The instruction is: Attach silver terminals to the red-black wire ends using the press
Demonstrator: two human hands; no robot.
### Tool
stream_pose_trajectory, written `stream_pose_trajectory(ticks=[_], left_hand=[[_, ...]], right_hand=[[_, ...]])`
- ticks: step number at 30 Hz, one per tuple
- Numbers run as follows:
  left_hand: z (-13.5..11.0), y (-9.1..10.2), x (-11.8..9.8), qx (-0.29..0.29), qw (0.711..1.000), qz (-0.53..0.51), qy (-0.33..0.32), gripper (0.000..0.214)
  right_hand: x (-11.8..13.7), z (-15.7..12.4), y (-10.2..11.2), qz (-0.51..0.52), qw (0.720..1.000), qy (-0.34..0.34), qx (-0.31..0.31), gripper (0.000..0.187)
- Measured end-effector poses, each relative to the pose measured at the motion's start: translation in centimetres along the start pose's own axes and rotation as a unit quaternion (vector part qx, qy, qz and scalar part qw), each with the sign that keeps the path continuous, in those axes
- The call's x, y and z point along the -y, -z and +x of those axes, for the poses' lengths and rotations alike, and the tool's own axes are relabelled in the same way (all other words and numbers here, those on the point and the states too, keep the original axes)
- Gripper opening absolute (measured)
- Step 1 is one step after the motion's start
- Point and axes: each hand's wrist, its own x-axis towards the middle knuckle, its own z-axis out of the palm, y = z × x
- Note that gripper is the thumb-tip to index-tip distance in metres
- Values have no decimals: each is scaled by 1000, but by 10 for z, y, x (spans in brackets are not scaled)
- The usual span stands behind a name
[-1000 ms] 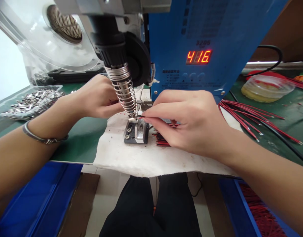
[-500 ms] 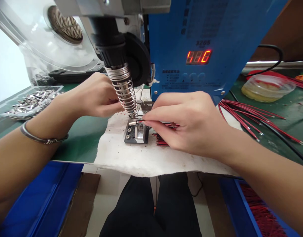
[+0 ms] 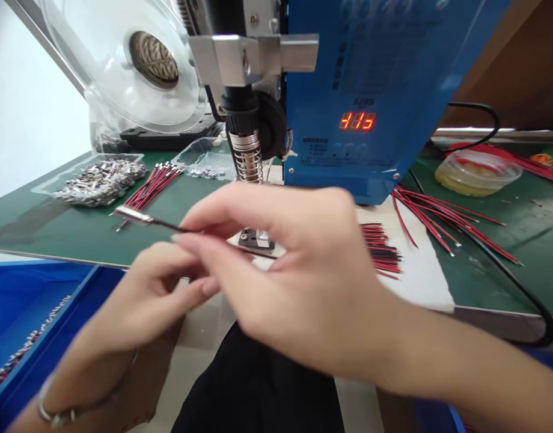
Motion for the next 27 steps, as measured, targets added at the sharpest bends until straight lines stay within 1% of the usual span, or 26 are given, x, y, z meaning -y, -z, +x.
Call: stream_pose_trajectory(ticks=[1,2,4,6,8,9,10,12,13,14,16,17,19,20,21,23,25,27], left_hand=[[-11,-14,-4,-41,998,-44,21,13],[-18,-27,-8,-71,994,-79,38,13],[-27,-45,-15,-103,982,-141,67,13],[-30,-53,-20,-112,974,-181,77,20],[-32,-51,-22,-105,976,-174,79,26],[-35,-48,-22,-98,979,-155,87,26],[-38,-44,-21,-92,981,-133,105,25],[-47,-34,-18,-76,979,-100,163,17],[-52,-29,-16,-71,975,-88,191,15],[-57,-25,-14,-67,972,-75,211,14],[-65,-18,-10,-71,971,-34,227,20],[-67,-16,-8,-72,972,-14,225,25],[-69,-15,-9,-58,976,-1,210,38],[-69,-17,-11,-36,979,-11,199,42],[-68,-20,-14,-12,982,-29,185,43],[-64,-29,-21,37,985,-65,157,40],[-59,-39,-27,70,985,-80,133,37],[-54,-48,-30,91,986,-81,111,38]], right_hand=[[5,-7,-11,29,999,-5,-13,8],[8,-14,-21,49,998,-18,-19,10],[13,-27,-40,91,995,-34,-22,14],[13,-38,-50,107,993,-32,-27,14],[7,-45,-50,107,994,-13,-25,6],[1,-47,-46,95,995,1,-19,9],[-7,-49,-38,70,997,18,-14,16],[-28,-50,-16,-22,998,64,-15,14],[-40,-49,-4,-70,993,89,-25,14],[-52,-49,8,-120,988,92,-15,17],[-71,-50,29,-185,979,85,14,14],[-75,-52,36,-191,978,83,27,11],[-72,-57,43,-171,982,74,25,14],[-66,-60,42,-142,988,46,25,15],[-57,-63,40,-99,994,4,48,15],[-37,-66,31,-1,994,-89,67,16],[-21,-67,20,97,975,-171,102,18],[-12,-65,11,172,950,-227,126,23]])
